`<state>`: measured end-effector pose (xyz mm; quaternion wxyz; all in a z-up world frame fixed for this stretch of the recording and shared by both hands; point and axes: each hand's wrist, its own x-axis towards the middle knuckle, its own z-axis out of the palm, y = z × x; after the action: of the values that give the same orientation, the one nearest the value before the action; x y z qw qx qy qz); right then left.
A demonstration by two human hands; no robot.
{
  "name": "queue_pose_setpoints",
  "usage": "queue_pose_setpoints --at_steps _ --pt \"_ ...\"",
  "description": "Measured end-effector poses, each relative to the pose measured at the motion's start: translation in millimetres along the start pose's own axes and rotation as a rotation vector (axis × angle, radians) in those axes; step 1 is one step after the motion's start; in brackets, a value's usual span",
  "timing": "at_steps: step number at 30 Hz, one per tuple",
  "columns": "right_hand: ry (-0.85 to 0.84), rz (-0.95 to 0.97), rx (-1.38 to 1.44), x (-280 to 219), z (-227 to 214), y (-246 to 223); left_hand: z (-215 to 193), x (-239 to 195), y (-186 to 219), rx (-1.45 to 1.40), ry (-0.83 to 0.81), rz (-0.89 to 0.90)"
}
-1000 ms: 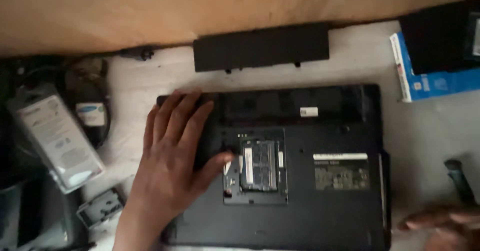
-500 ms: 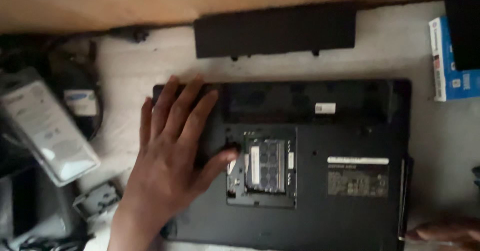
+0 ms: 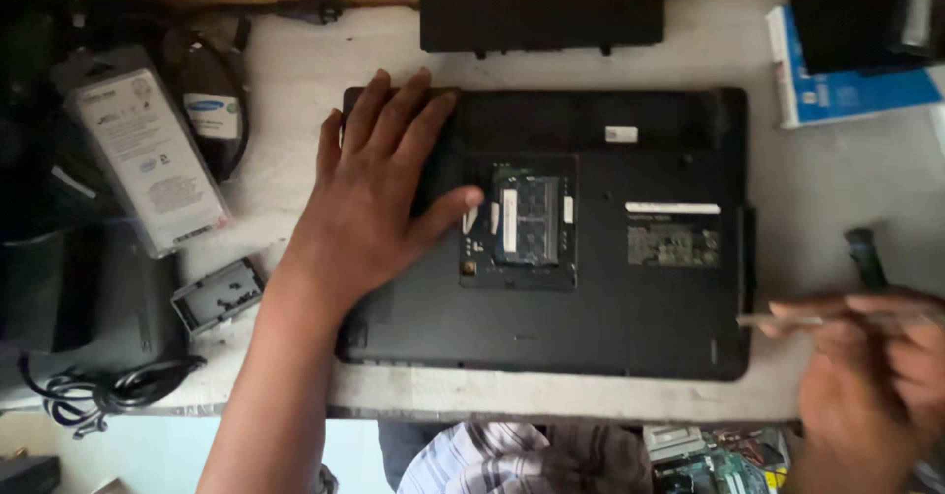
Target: The person uses a screwdriver to remove screws from the back panel of a laptop, then uses a prying tool to separate the casing. The person continues to unscrew and pry along the edges of the laptop chassis.
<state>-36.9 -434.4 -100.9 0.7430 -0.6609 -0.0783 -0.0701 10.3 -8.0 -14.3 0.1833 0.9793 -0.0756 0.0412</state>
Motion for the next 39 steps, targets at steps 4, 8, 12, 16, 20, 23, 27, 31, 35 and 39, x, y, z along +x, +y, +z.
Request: queue_pose_setpoints --at_steps 4,8,12,16,20,23,27,31,35,39 --pt "-0.024 -0.044 0.046 15.3 11.9 -3.1 4.8 -1.3 -4.2 0.009 0.023 0.019" --pt "-0.044 -0.079 0.067 12.2 16.8 -4.6 7.0 -1.6 -6.2 -0.009 0.051 0.047" --pt "-0.025 -0.080 0.054 12.3 21.1 -3.6 10.2 -2.4 -9.3 -0.028 0.085 0.070" --pt "-0.005 -0.098 0.036 14.0 22.2 -0.2 13.5 -2.5 -14.0 -0.040 0.112 0.101" --pt "0.018 -0.119 0.036 16.0 21.2 2.3 13.9 -1.9 -15.0 -0.041 0.116 0.109" --pt "0.001 -0.136 0.057 18.8 24.2 0.4 13.4 -0.5 -14.2 -0.039 0.107 0.105" --pt "0.138 -0.079 -0.168 20.8 30.0 -7.5 4.8 0.2 -4.9 0.025 0.274 0.204" --pt "0.130 -0.050 -0.884 32.4 34.5 -21.4 -24.1 -11.0 25.1 0.052 0.498 0.385" --pt "0.051 -0.285 -1.287 36.0 46.1 -37.4 -38.7 -31.1 83.6 0.062 0.630 0.604" --pt "0.154 -0.446 -1.710 34.4 52.8 -77.4 -39.2 -69.6 124.6 0.110 0.683 0.553"
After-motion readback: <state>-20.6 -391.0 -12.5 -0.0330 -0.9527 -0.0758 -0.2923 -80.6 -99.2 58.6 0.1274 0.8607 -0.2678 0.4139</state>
